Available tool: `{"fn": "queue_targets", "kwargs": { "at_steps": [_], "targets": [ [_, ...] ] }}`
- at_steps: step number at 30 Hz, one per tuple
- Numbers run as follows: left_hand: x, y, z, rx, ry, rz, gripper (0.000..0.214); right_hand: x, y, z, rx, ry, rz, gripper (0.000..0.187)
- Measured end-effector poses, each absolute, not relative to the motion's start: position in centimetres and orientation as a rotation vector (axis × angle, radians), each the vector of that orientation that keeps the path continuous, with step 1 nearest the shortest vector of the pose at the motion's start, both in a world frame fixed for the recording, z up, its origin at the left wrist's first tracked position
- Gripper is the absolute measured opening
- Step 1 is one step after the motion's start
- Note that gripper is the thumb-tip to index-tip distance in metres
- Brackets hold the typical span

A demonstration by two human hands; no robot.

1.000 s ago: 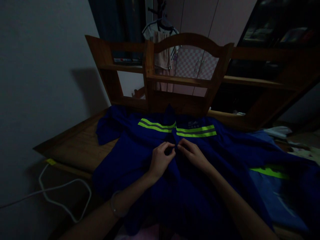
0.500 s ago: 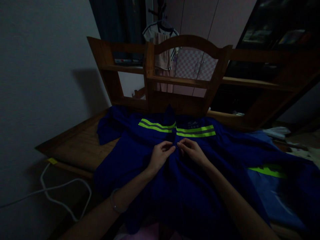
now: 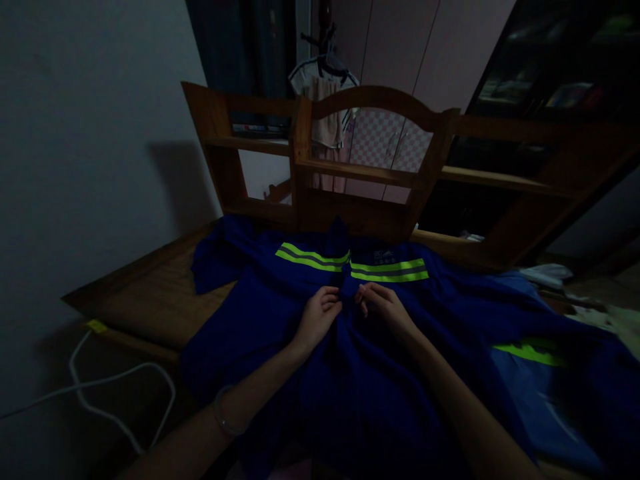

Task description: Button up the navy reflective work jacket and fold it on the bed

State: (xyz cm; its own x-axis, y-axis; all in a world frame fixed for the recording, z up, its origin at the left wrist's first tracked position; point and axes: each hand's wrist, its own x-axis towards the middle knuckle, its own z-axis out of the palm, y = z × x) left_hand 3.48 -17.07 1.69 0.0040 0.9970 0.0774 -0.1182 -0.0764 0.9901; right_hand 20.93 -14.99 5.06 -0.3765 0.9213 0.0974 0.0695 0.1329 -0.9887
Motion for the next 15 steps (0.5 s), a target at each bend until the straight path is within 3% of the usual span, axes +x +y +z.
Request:
{"fn": "queue_targets", "kwargs": {
  "at_steps": [9,15],
  "targets": [
    [-0.6,-26.5,3.7,1.309,1.168,1.035,0.034,22.2,-15.4,7.4,-1.040,-1.659,1.128,0.025],
    [0.4,-30.0,2.3,1.481,1.341,1.086,0.043,24.0,-22.8,9.8,-1.373,-1.844,0.719,0.027]
  ]
}}
